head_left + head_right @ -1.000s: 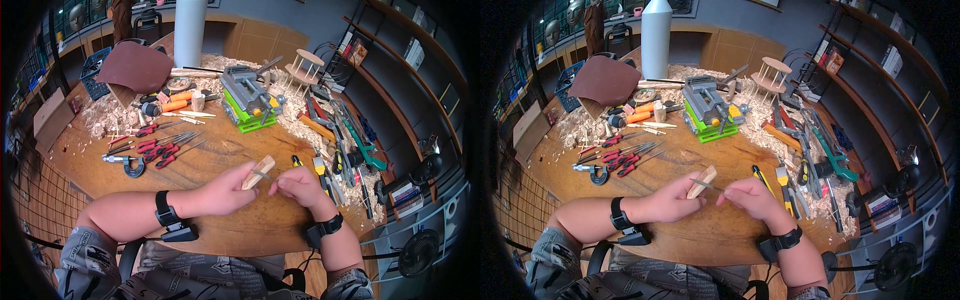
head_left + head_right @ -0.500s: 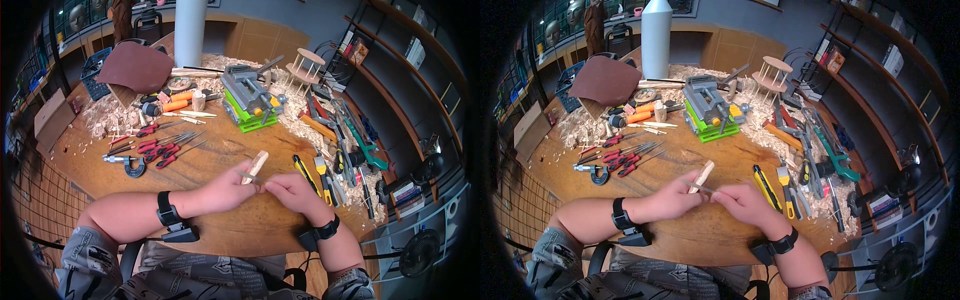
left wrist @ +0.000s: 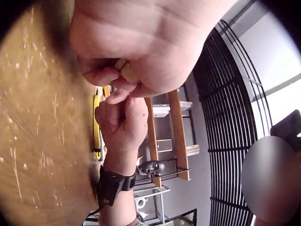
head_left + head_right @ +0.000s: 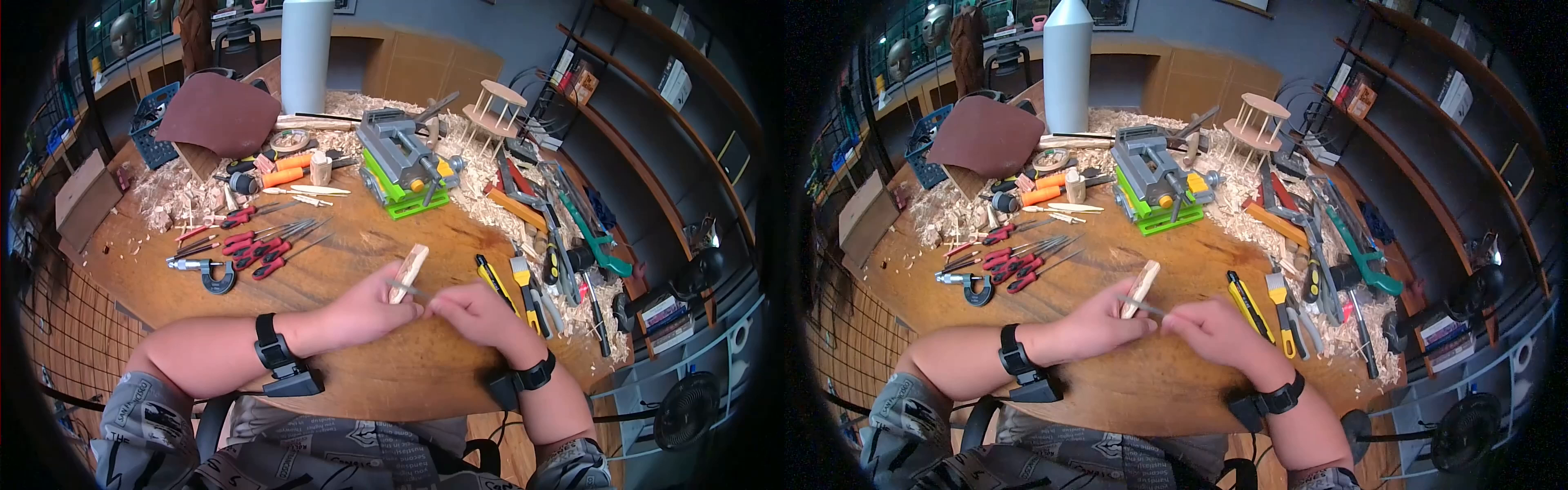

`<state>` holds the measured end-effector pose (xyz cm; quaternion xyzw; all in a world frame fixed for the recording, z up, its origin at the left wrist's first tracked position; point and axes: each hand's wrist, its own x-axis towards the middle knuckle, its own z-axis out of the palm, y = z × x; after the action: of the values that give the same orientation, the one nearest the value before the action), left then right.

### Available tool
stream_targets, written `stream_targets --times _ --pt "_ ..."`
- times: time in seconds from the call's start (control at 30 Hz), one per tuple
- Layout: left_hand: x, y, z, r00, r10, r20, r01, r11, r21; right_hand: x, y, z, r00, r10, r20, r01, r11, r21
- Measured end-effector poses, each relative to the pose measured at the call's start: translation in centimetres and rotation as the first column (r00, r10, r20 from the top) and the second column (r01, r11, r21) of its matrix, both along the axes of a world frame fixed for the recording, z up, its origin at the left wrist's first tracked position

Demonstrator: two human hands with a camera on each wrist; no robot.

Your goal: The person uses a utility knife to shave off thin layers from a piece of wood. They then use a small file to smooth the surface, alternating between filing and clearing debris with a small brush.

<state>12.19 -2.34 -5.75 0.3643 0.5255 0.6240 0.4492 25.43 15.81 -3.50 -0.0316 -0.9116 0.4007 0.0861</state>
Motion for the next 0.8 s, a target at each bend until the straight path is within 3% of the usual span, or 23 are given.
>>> stream_targets --times 0.03,0.07,0.13,0.17,0.23,0.27,0.33,0.37,0.4,0.47,0.5,0.53,0.6,0.63,0.67,0.73,0.77,0.8 --pt "0.2 0.1 0.0 1.0 0.015 -0.012 -0.015 0.999 0.039 0.0 0.0 -0.4 0.991 0.132 -0.025 -0.133 0.99 -0.037" --pt "0.0 0.1 0.0 1.0 0.012 -0.013 -0.012 0.999 0.038 -0.1 0.0 -0.2 0.991 0.129 -0.026 -0.13 0.991 -0.037" --pt "-0.4 0.0 0.1 0.994 0.05 -0.099 -0.052 0.999 -0.013 -0.3 -0.1 0.2 0.972 -0.161 -0.169 0.176 0.982 0.073" --pt "-0.3 0.0 0.1 0.994 0.05 -0.099 -0.052 0.999 -0.012 -0.1 0.0 0.2 0.972 -0.161 -0.17 0.176 0.982 0.074" --pt "-0.2 0.0 0.0 0.996 0.046 -0.081 -0.049 0.998 -0.033 0.1 0.5 0.1 0.992 0.076 -0.097 -0.066 0.992 0.103" --pt "-0.1 0.0 0.1 0.995 0.048 -0.082 -0.051 0.998 -0.034 -0.1 0.4 -0.1 0.992 0.078 -0.098 -0.068 0.992 0.103" --pt "0.1 0.0 0.3 0.997 0.061 -0.053 -0.062 0.998 -0.016 -0.2 0.2 -0.5 0.985 0.019 -0.174 0.001 0.994 0.112" --pt "0.0 0.0 0.2 0.997 0.059 -0.053 -0.06 0.998 -0.017 -0.1 0.0 0.3 0.981 -0.156 -0.112 0.166 0.982 0.087" --pt "-0.2 0.0 0.0 0.995 0.053 -0.08 -0.055 0.998 -0.024 0.0 -0.1 0.5 0.981 -0.156 -0.112 0.166 0.982 0.088" --pt "-0.3 0.1 0.0 0.993 0.052 -0.108 -0.055 0.998 -0.025 0.1 0.0 0.7 0.988 -0.094 -0.126 0.1 0.994 0.042" --pt "0.1 0.1 -0.1 0.989 0.056 -0.138 -0.052 0.998 0.031 0.1 1.0 0.1 0.995 0.078 -0.054 -0.072 0.992 0.106" --pt "0.3 0.0 -0.1 0.984 0.059 -0.167 -0.046 0.995 0.085 0.0 0.9 0.1 0.995 0.079 -0.053 -0.074 0.992 0.103" --pt "0.1 -0.1 0.2 0.991 0.054 -0.12 -0.051 0.998 0.03 0.0 0.5 0.4 0.999 -0.017 -0.047 0.024 0.987 0.157" --pt "0.0 -0.1 0.3 0.996 0.053 -0.073 -0.055 0.998 -0.019 0.0 0.2 0.6 0.983 -0.141 -0.115 0.156 0.978 0.136" --pt "-0.1 -0.1 0.3 0.996 0.053 -0.073 -0.054 0.998 -0.017 0.1 0.3 0.7 0.983 -0.141 -0.116 0.157 0.978 0.139" --pt "-0.1 -0.1 0.1 0.973 0.05 -0.224 -0.05 0.999 0.003 0.2 0.6 0.6 0.987 -0.034 -0.159 0.049 0.995 0.088" --pt "0.1 -0.2 0.0 0.973 0.053 -0.224 -0.054 0.999 0.003 0.3 1.5 0.4 0.991 0.126 -0.047 -0.117 0.98 0.163" --pt "0.3 -0.3 0.0 0.981 0.053 -0.187 -0.044 0.998 0.049 0.2 1.3 0.5 0.991 0.128 -0.047 -0.119 0.98 0.162"
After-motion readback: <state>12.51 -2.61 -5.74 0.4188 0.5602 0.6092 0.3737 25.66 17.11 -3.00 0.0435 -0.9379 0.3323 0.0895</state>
